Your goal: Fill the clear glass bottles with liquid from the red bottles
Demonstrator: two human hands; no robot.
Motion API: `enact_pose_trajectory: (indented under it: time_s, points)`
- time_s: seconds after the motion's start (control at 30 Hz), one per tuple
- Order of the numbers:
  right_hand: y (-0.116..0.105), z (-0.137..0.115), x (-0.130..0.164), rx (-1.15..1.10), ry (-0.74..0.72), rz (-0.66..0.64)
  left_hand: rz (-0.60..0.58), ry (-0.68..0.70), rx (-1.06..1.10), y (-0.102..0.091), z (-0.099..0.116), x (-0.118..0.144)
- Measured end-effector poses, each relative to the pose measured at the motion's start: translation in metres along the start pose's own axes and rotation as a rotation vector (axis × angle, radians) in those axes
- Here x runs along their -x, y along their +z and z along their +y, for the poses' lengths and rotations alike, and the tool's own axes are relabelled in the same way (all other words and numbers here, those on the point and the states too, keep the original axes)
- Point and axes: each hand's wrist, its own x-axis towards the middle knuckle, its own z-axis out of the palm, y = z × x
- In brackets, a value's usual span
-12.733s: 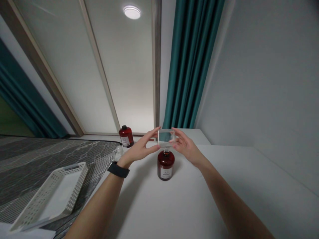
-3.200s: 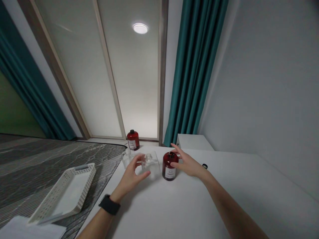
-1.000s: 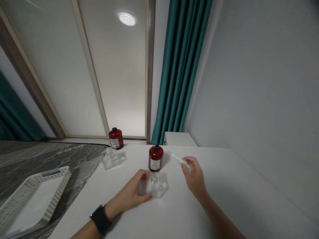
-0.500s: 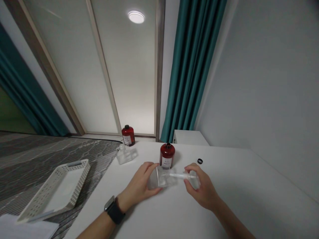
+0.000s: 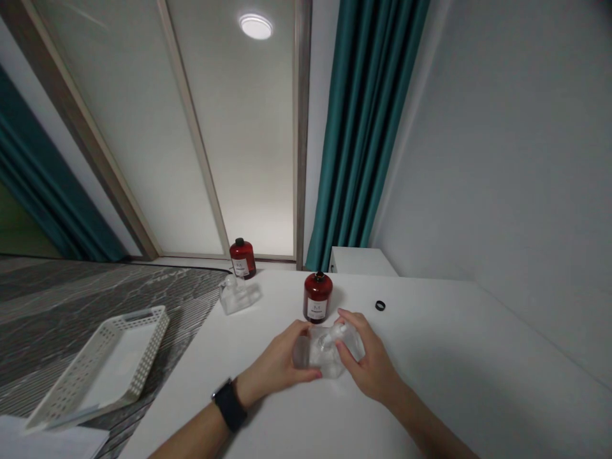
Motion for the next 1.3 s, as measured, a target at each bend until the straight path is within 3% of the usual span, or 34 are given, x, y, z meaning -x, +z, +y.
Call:
enact_pose_trajectory:
  time_s: [0.33,0.53,0.93,1.3]
  points:
    - [0.006,0.0,-0.001,-0.01,0.002,-0.05,-0.039,-0.021,0.022,0.002,-0.004,-0.001]
    - [0.011,0.001,0.003,0.005,-0.015,-0.176,-0.047,0.019,0.036,0.003,-0.006,-0.001]
    - [0.008,0.002,0.003,-0.041,0.012,-0.215,-0.019,0.049,0.037,-0.001,-0.004,0.003]
    - [0.012,0.002,0.008,-0.104,0.208,-0.201,-0.035,0.026,0.065,-0.004,-0.002,0.002]
